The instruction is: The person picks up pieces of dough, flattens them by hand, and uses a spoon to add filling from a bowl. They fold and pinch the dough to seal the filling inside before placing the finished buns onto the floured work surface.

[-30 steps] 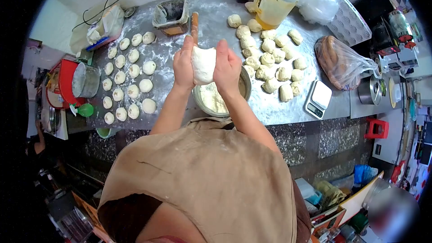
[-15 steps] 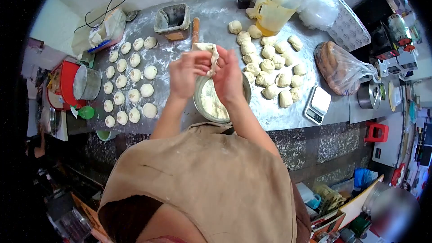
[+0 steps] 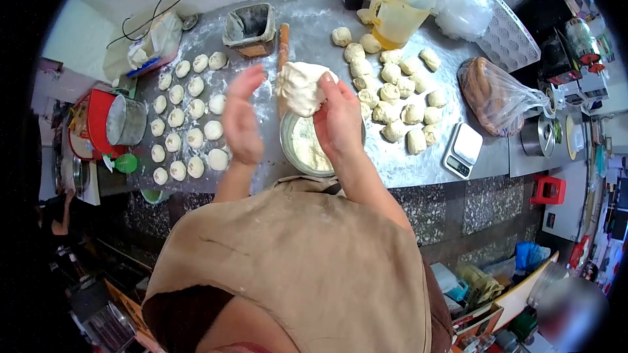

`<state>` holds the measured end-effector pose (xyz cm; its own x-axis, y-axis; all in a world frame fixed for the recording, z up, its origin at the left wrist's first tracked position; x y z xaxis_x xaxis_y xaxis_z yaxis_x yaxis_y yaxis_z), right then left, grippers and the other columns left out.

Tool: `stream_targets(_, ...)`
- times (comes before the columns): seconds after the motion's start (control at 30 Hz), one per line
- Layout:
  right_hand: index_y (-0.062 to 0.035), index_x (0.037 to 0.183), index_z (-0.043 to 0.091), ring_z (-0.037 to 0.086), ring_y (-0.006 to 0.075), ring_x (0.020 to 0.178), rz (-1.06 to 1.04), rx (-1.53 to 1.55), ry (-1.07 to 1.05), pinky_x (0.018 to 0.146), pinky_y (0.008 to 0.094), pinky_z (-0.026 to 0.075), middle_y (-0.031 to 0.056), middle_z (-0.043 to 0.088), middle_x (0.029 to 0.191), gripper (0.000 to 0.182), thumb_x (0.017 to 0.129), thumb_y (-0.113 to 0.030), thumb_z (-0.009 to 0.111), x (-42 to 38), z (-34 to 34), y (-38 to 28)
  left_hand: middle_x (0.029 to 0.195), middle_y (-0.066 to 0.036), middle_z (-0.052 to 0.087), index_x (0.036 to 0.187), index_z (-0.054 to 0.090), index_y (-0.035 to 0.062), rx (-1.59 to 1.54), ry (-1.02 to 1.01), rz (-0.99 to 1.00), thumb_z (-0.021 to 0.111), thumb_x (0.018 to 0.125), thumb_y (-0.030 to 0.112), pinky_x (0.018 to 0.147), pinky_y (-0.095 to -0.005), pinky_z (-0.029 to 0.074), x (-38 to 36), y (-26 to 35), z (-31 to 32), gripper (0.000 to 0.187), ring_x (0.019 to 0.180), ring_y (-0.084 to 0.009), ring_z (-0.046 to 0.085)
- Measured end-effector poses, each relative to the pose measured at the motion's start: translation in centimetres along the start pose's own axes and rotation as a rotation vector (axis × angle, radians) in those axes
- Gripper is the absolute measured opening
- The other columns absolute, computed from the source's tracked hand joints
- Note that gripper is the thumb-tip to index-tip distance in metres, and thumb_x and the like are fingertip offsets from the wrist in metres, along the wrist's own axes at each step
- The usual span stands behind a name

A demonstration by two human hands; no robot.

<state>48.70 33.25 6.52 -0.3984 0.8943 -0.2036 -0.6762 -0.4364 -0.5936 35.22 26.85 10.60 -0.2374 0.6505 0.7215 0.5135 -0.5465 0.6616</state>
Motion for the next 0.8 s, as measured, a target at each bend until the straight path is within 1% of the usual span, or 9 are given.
stream_targets(0.1, 0.0050, 0.114, 0.053, 0.056, 0.0142, 0.098, -0.173, -0.334, 0.024, 0.089, 0.0287, 0.043, 0.0102, 0.059, 0.110, 0.037, 0.094, -0.025, 0.048, -2.0, 2.1, 0.0, 0.119, -0.016, 0.050, 0.129, 0.035, -0.0020, 0.142, -0.094, -0.118, 0.044, 0.094, 0.034, 0.092, -0.0334, 0.039, -1.5, 1.2, 3.4, 0.051, 0.106, -0.0227, 0.051)
stream_targets(0.13, 0.0039, 0.114, 0.054, 0.055, 0.0137, 0.099, -0.149, -0.267, -0.086, 0.090, 0.0279, 0.042, 0.0096, 0.059, 0.112, 0.035, 0.094, -0.025, 0.048, -2.6, 2.6, 0.0, 0.121, -0.016, 0.049, 0.132, 0.027, 0.0009, -0.375, -0.049, -0.535, 0.051, 0.092, 0.031, 0.093, -0.0336, 0.040, -3.2, -1.6, 4.4, 0.056, 0.108, -0.0250, 0.051)
stream_targets(0.23, 0.0012, 0.116, 0.053, 0.052, 0.0129, 0.102, -0.308, -0.341, 0.047, 0.092, 0.0270, 0.039, 0.0073, 0.058, 0.113, 0.034, 0.093, -0.025, 0.050, -2.5, 2.0, -1.0, 0.120, -0.013, 0.051, 0.128, 0.036, 0.0022, -1.114, 0.204, -0.854, 0.048, 0.093, 0.024, 0.093, -0.0337, 0.042, -1.9, -3.3, 3.1, 0.043, 0.114, -0.0222, 0.048)
stream_targets(0.3, 0.0005, 0.119, 0.050, 0.052, 0.0134, 0.103, -0.329, -0.396, 0.117, 0.091, 0.0284, 0.040, 0.0066, 0.057, 0.114, 0.037, 0.092, -0.025, 0.052, -1.6, 0.8, -0.3, 0.122, -0.012, 0.050, 0.128, 0.036, 0.0022, -1.148, 0.260, -0.786, 0.047, 0.094, 0.023, 0.094, -0.0349, 0.041, -2.0, -3.3, 3.5, 0.042, 0.115, -0.0228, 0.048)
stream_targets(0.37, -0.0002, 0.121, 0.047, 0.052, 0.0140, 0.104, 0.120, -0.005, -0.130, 0.092, 0.0304, 0.040, 0.0065, 0.056, 0.114, 0.040, 0.091, -0.025, 0.054, -1.4, 1.2, 2.3, 0.129, -0.011, 0.045, 0.131, 0.034, 0.0020, -1.034, 0.278, -0.739, 0.046, 0.094, 0.023, 0.098, -0.0364, 0.037, -2.0, -2.3, 4.3, 0.044, 0.116, -0.0224, 0.047)
stream_targets(0.47, 0.0005, 0.115, 0.053, 0.057, 0.0140, 0.095, -0.061, -0.121, -0.072, 0.083, 0.0281, 0.046, 0.0074, 0.060, 0.107, 0.036, 0.088, -0.022, 0.060, -1.1, 0.6, 0.9, 0.133, -0.012, 0.041, 0.134, 0.031, 0.0021, -0.730, 0.021, -0.603, 0.047, 0.093, 0.024, 0.098, -0.0355, 0.037, -1.6, -1.8, 3.6, 0.049, 0.119, -0.0211, 0.044)
stream_targets(0.57, 0.0022, 0.110, 0.057, 0.061, 0.0122, 0.081, -0.136, -0.314, -0.113, 0.072, 0.0245, 0.049, 0.0069, 0.064, 0.095, 0.031, 0.085, -0.016, 0.064, -0.5, 0.2, -0.8, 0.122, -0.009, 0.050, 0.132, 0.036, -0.0015, -1.146, -0.100, -0.702, 0.055, 0.090, 0.021, 0.091, -0.0289, 0.041, -0.3, -1.7, 2.3, 0.051, 0.107, -0.0150, 0.051)
stream_targets(0.63, 0.0031, 0.110, 0.057, 0.059, 0.0096, 0.080, -0.264, -0.674, -0.218, 0.071, 0.0238, 0.049, 0.0061, 0.065, 0.092, 0.030, 0.084, -0.010, 0.064, -0.5, 0.8, -1.2, 0.110, -0.008, 0.058, 0.122, 0.048, -0.0039, -0.589, -0.211, -0.711, 0.059, 0.089, 0.020, 0.083, -0.0241, 0.044, -0.3, -3.3, 2.2, 0.043, 0.096, -0.0113, 0.055)
stream_targets(0.8, 0.0030, 0.105, 0.061, 0.059, 0.0084, 0.078, -0.322, -0.545, -0.095, 0.069, 0.0220, 0.048, 0.0062, 0.065, 0.091, 0.025, 0.083, -0.007, 0.063, -0.4, 1.0, -0.7, 0.098, -0.004, 0.063, 0.115, 0.056, -0.0006, -0.432, 0.106, -0.508, 0.062, 0.085, 0.008, 0.079, -0.0223, 0.046, -0.7, -3.6, 3.3, 0.032, 0.089, -0.0098, 0.057)
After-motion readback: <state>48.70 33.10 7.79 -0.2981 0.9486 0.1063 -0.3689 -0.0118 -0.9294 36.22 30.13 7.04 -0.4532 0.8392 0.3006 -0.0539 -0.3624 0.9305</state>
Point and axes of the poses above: each hand's wrist, its own x-axis towards the middle knuckle, its own z-axis out of the palm, y = z × x, the point moved 4 cm from there along x, towards the middle knuckle
